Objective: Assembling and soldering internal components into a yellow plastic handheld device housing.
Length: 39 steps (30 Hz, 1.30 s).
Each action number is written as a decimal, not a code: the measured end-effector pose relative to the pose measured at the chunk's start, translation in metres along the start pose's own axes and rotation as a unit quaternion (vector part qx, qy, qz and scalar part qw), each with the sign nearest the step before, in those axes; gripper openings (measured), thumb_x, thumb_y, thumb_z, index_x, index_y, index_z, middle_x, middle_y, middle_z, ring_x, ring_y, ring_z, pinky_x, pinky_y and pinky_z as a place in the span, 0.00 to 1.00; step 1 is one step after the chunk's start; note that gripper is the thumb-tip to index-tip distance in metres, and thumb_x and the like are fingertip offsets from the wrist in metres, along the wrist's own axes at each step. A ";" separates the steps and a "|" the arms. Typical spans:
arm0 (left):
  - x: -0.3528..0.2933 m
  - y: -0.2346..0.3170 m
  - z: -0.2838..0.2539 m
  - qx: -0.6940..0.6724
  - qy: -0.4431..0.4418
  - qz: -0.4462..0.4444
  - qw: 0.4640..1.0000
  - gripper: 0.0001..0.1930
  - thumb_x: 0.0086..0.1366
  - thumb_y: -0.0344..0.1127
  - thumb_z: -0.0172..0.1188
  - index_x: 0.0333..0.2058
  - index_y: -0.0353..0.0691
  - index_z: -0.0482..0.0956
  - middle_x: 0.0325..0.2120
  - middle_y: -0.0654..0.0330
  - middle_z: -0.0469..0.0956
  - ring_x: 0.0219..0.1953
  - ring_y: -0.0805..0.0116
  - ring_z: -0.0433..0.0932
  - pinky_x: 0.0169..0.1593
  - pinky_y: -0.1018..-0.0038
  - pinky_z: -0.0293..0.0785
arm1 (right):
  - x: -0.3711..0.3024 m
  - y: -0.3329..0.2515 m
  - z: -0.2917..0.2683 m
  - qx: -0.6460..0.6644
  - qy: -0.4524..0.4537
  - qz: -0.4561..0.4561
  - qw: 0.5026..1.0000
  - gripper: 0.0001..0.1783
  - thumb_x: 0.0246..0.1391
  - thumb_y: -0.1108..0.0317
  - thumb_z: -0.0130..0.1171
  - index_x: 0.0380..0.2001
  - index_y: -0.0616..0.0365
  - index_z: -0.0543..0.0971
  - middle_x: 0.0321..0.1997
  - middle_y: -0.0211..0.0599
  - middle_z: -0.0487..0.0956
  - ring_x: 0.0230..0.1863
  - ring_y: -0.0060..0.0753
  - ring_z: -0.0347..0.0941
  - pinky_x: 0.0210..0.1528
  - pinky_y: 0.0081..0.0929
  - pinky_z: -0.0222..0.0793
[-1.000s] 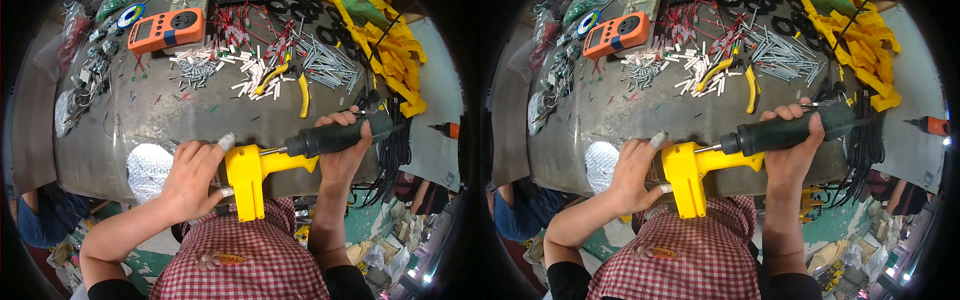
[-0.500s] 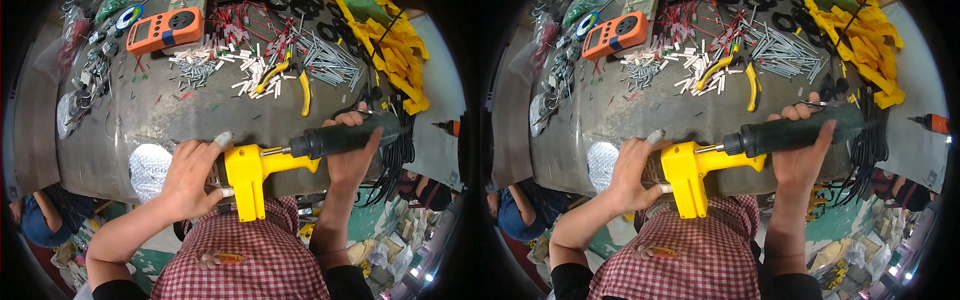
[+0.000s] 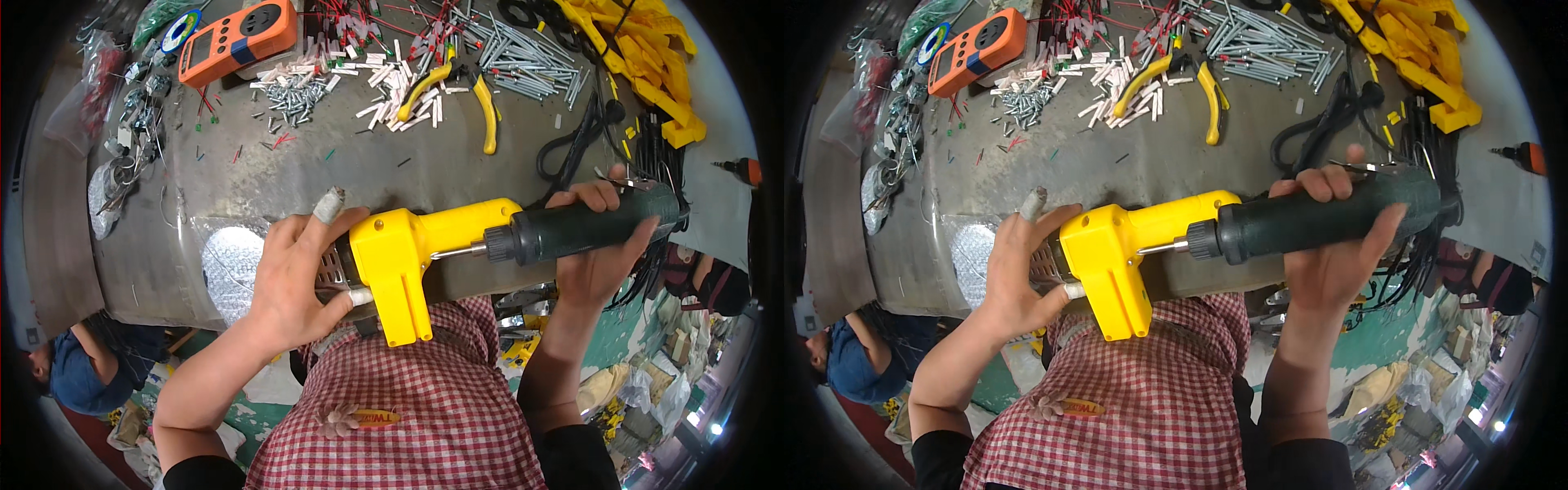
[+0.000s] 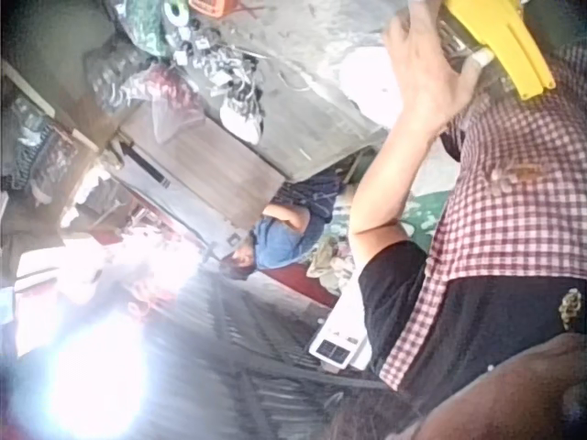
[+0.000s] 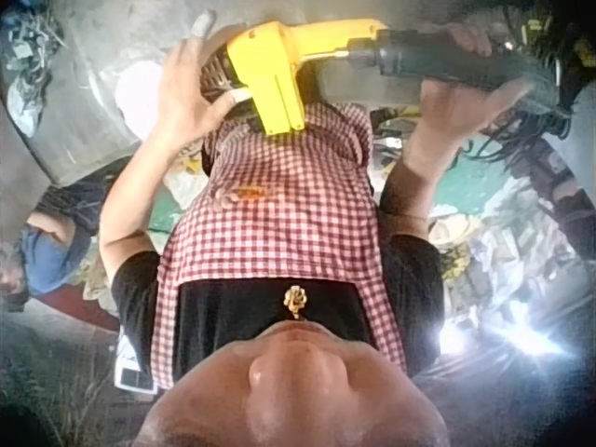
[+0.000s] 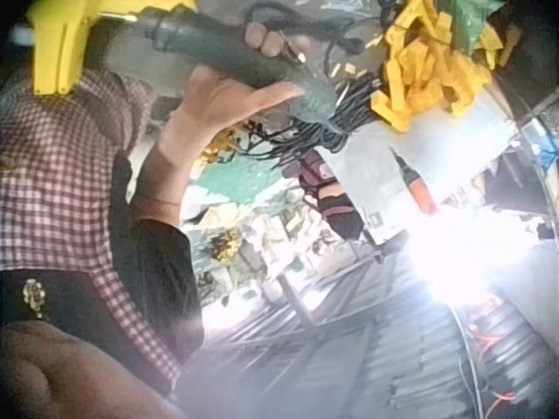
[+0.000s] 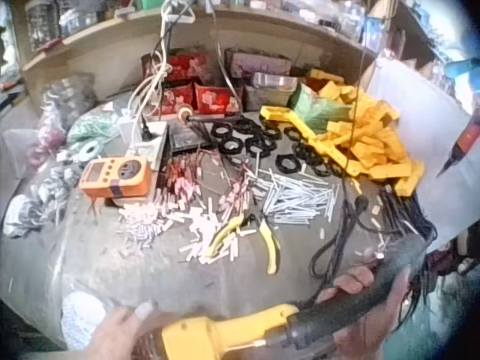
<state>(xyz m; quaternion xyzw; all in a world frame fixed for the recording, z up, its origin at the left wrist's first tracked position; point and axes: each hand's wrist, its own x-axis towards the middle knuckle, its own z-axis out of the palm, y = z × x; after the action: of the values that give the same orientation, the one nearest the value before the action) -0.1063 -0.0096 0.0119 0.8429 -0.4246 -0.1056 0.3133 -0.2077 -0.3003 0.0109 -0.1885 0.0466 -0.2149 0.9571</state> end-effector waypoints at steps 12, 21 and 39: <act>0.009 -0.002 -0.001 -0.065 0.017 -0.021 0.997 0.50 0.38 0.33 0.70 0.62 0.34 0.55 0.48 0.55 0.75 0.42 0.51 0.71 0.50 0.63 0.64 | -0.002 0.013 -0.017 0.027 0.020 0.005 0.999 0.23 0.57 0.54 0.53 0.53 0.52 0.67 0.33 0.25 0.67 0.39 0.25 0.64 0.55 0.40 0.56; 0.007 0.002 -0.001 -0.014 -0.004 -0.021 1.000 0.43 0.36 0.27 0.67 0.56 0.34 0.62 0.38 0.54 0.70 0.41 0.52 0.68 0.49 0.59 0.62 | -0.004 0.027 -0.018 0.005 0.057 -0.080 0.995 0.22 0.53 0.55 0.55 0.49 0.49 0.66 0.29 0.20 0.64 0.33 0.17 0.64 0.62 0.39 0.54; 0.010 -0.005 -0.009 -0.063 -0.022 0.020 0.998 0.40 0.35 0.27 0.67 0.54 0.34 0.66 0.38 0.52 0.69 0.41 0.51 0.68 0.47 0.60 0.63 | 0.001 0.024 -0.029 -0.053 0.091 -0.068 0.992 0.23 0.54 0.53 0.54 0.50 0.50 0.68 0.28 0.21 0.66 0.32 0.19 0.65 0.66 0.58 0.48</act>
<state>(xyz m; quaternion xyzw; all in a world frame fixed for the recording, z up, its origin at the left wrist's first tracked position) -0.0932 -0.0114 0.0167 0.8101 -0.4409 -0.1448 0.3583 -0.2024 -0.2900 -0.0250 -0.2218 0.1317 -0.2934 0.9205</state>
